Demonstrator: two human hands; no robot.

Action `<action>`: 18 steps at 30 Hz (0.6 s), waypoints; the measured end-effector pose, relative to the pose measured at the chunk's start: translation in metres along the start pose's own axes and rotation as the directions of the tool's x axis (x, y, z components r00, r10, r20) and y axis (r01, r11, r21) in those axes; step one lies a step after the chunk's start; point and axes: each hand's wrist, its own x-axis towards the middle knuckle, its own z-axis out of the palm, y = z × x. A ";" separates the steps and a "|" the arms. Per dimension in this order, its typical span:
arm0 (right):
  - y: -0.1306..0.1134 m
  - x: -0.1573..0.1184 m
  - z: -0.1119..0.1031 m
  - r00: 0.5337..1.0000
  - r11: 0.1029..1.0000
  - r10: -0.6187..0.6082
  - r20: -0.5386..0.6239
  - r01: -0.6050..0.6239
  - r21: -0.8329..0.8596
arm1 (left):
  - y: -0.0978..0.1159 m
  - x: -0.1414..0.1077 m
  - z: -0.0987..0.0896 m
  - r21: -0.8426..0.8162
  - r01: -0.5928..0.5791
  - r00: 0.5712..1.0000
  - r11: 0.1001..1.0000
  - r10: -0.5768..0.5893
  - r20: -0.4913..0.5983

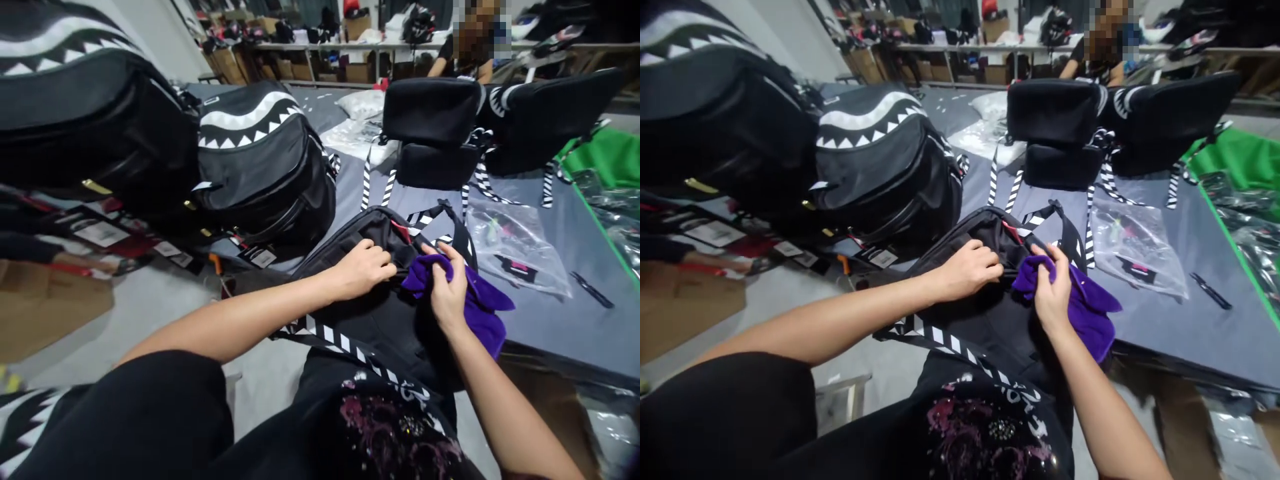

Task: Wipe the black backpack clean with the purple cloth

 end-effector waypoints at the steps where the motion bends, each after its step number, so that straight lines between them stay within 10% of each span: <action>1: -0.003 0.001 0.008 0.995 0.996 -0.072 0.067 0.074 -0.038 | -0.003 -0.001 -0.003 -0.044 -0.013 1.000 0.999 0.014 0.022; 6: -0.005 0.004 0.024 0.855 0.814 -0.328 0.402 0.471 -0.338 | -0.035 0.011 -0.026 -0.160 0.039 0.999 0.986 -0.043 -0.024; 18: 0.000 0.006 0.024 0.785 0.812 -0.155 0.599 0.447 -0.375 | -0.069 0.086 0.041 0.013 0.197 0.935 0.980 -0.192 0.298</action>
